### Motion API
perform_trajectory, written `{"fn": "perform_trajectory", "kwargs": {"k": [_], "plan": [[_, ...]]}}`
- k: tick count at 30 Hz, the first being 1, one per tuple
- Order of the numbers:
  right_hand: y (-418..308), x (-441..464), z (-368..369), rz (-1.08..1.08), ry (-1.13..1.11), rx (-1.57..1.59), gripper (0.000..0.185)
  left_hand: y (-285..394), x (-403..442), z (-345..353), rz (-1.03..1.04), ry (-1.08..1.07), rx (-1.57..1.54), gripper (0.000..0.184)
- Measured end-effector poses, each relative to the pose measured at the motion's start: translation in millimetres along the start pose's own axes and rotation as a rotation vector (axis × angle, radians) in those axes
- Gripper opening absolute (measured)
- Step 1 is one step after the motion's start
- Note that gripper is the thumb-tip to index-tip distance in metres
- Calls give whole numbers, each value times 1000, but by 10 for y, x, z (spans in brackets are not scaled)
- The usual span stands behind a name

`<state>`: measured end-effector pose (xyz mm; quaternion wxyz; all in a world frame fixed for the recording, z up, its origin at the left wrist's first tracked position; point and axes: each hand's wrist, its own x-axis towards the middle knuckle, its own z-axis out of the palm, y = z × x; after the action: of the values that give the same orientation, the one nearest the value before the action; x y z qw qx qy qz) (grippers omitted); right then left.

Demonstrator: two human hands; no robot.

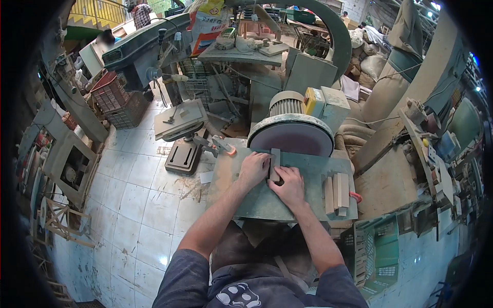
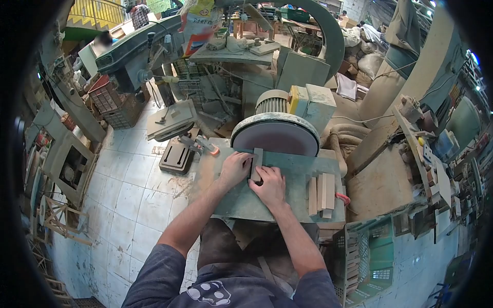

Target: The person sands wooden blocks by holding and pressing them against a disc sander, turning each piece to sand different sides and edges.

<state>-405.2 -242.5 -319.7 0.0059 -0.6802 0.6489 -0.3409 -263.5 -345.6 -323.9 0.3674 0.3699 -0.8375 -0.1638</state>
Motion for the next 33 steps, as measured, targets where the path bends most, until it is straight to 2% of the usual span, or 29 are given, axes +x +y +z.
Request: {"fn": "perform_trajectory", "kwargs": {"k": [6, 8, 10, 11, 12, 14, 16, 17, 19, 20, 22, 28, 33], "plan": [[-55, 5, -76, 18, -16, 3, 53, 20, -26, -4, -16, -9, -3, 22], [-12, -6, -107, 42, -68, 132, 46, 87, -68, -23, -25, 61, -95, 24], [115, -14, -194, 3, -74, 233, 44, 256, -171, -142, -172, -173, -172, 38], [207, -3, -222, -28, -91, 330, 42, 356, -270, -204, -49, -160, -139, 45], [309, 2, -216, -12, -52, 272, 42, 412, -367, -234, 64, -144, -94, 52], [375, 11, -224, 53, -34, 187, 40, 261, -437, -143, 143, -298, -5, 59], [342, 66, -266, 66, -59, 187, 36, 187, -387, -111, 69, -276, -76, 46], [419, 81, -223, 24, -49, 129, 33, 106, -355, -63, 45, -247, -53, 46], [391, 113, -237, 12, -33, 121, 32, -46, -298, 63, 4, 25, -143, 29], [396, 127, -247, 33, -4, 96, 30, -44, -260, 87, -3, 38, -133, 29], [453, 171, -213, 50, 20, 65, 28, -62, -176, 116, -48, 193, -199, 13], [578, 259, -180, 124, 76, 7, 24, -214, 11, 220, -77, 46, -41, 20], [603, 331, -171, 121, 94, -59, 23, -237, 91, 255, -48, 51, -20, 17]]}}
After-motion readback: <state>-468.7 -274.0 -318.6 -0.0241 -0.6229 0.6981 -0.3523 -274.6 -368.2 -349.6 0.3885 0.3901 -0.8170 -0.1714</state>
